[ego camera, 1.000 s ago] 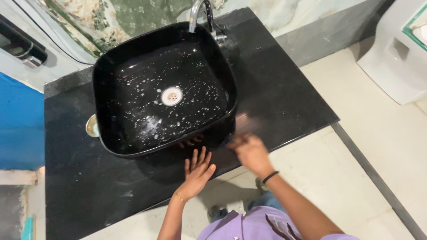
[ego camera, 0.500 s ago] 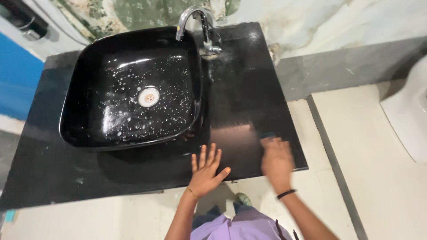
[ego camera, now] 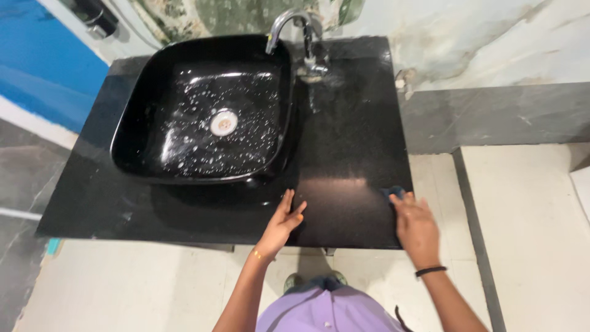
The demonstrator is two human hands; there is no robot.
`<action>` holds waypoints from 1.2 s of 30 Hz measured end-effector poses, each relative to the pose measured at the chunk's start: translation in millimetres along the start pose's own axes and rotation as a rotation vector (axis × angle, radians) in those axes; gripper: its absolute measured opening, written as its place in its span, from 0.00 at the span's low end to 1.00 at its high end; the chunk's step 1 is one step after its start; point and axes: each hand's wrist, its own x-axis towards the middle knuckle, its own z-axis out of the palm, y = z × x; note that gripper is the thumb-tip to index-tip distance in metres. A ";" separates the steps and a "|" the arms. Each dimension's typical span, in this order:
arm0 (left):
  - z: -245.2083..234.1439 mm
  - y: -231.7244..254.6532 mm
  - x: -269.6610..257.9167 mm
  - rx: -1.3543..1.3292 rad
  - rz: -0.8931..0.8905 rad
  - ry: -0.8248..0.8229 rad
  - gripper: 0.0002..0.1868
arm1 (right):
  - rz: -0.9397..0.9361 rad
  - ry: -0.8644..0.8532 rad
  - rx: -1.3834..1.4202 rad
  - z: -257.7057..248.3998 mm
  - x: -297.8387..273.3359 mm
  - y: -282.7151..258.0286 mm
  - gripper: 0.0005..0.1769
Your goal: The person cleans a black bathroom sink and countertop using a blue cloth and a small metal bowl containing cleaning solution. They wipe the countertop around the sink, rinse the cloth under the faucet, and scrub the sink basin and faucet area.
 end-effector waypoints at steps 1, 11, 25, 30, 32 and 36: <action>-0.4 -5.6 0.0 0.041 0.019 0.018 0.46 | -0.004 0.001 0.010 0.0 -3.7 5.1 0.17; 24.6 -9.7 7.2 0.633 0.216 0.365 0.27 | 0.046 0.084 0.115 9.9 -11.4 5.0 0.14; 37.7 11.4 -39.2 1.547 0.208 0.136 0.45 | -0.036 0.069 -0.081 6.1 -7.6 -8.6 0.15; 37.1 8.3 -39.2 1.552 0.206 0.131 0.53 | -0.118 -0.110 -0.156 8.0 22.3 -40.4 0.20; 36.9 7.5 -39.2 1.548 0.193 0.131 0.54 | -0.219 -0.054 -0.129 13.6 36.4 -60.5 0.23; 37.0 6.5 -37.5 1.554 0.196 0.143 0.54 | -0.264 -0.361 0.275 30.3 42.0 -104.3 0.21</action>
